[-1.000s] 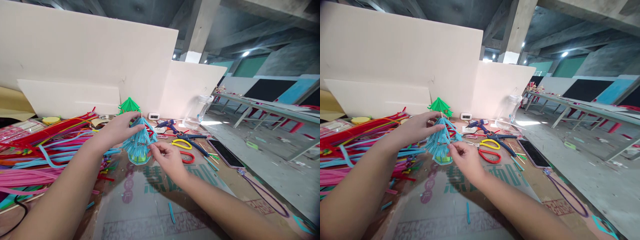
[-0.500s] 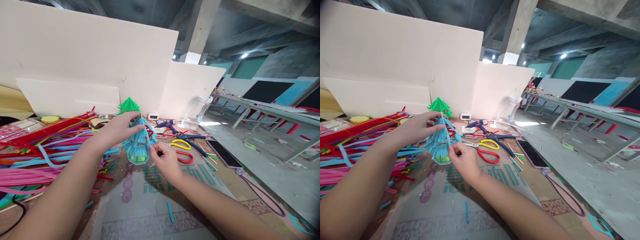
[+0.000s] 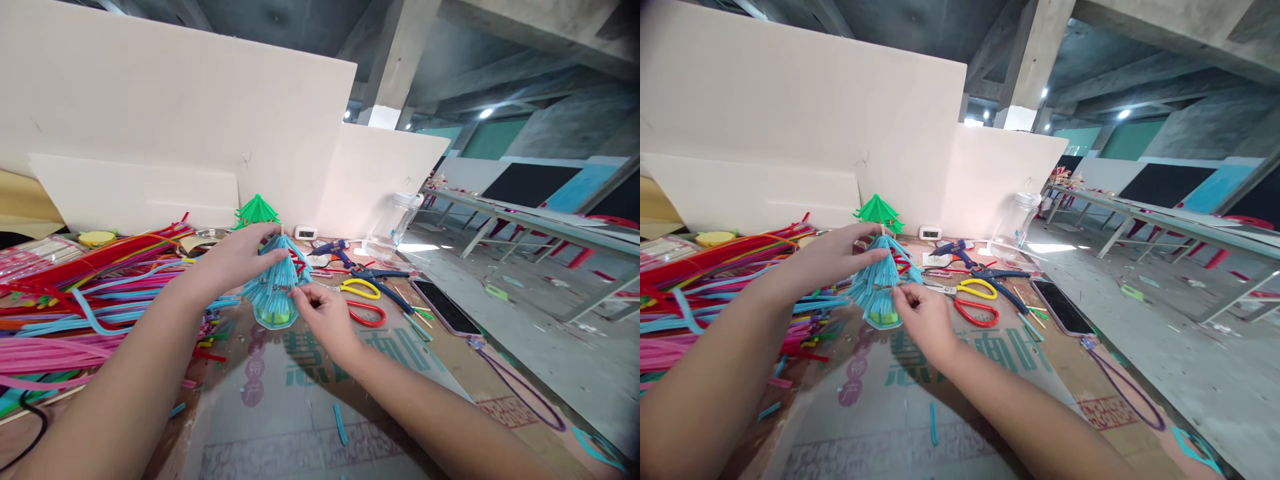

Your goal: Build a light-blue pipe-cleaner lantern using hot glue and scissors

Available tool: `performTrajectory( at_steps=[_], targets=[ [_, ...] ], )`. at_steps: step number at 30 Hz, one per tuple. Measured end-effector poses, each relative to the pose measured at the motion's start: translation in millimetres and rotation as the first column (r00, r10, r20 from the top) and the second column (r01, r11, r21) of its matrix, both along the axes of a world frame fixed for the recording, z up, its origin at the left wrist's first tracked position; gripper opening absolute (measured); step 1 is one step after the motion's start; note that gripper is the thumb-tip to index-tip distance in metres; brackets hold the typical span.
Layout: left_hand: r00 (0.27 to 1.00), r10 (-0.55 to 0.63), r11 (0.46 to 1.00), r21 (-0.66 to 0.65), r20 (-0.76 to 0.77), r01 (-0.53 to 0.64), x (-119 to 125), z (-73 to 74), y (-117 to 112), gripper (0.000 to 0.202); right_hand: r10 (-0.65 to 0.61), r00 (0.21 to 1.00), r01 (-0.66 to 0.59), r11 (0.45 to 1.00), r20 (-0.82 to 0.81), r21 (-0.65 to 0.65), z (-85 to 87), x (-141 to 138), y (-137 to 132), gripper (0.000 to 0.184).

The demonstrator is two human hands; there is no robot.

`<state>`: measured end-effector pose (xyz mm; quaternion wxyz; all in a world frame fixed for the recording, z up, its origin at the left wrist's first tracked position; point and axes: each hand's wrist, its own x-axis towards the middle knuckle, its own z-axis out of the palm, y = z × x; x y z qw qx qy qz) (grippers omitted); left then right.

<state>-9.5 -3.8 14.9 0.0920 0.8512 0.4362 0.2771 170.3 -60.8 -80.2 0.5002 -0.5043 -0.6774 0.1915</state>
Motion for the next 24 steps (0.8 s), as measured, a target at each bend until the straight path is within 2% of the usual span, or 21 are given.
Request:
performTrajectory(
  at_steps=[5,13,24],
  targets=[
    [1.0,-0.01,1.0,-0.003,-0.001,0.01,-1,-0.3,-1,0.046,0.011,1.0,-0.011,1.0,-0.02,-0.007,1.5,0,-1,0.032],
    [1.0,0.003,1.0,-0.019,-0.007,-0.003,-1,1.5,-3,0.046,0.094,0.995,-0.095,0.994,-0.033,-0.057,-2.4,0,3,0.03],
    [0.999,0.035,0.999,-0.029,-0.033,-0.036,0,4.7,-5,0.05,0.141,0.958,-0.189,0.965,-0.25,-0.181,8.0,2,4,0.028]
  ],
)
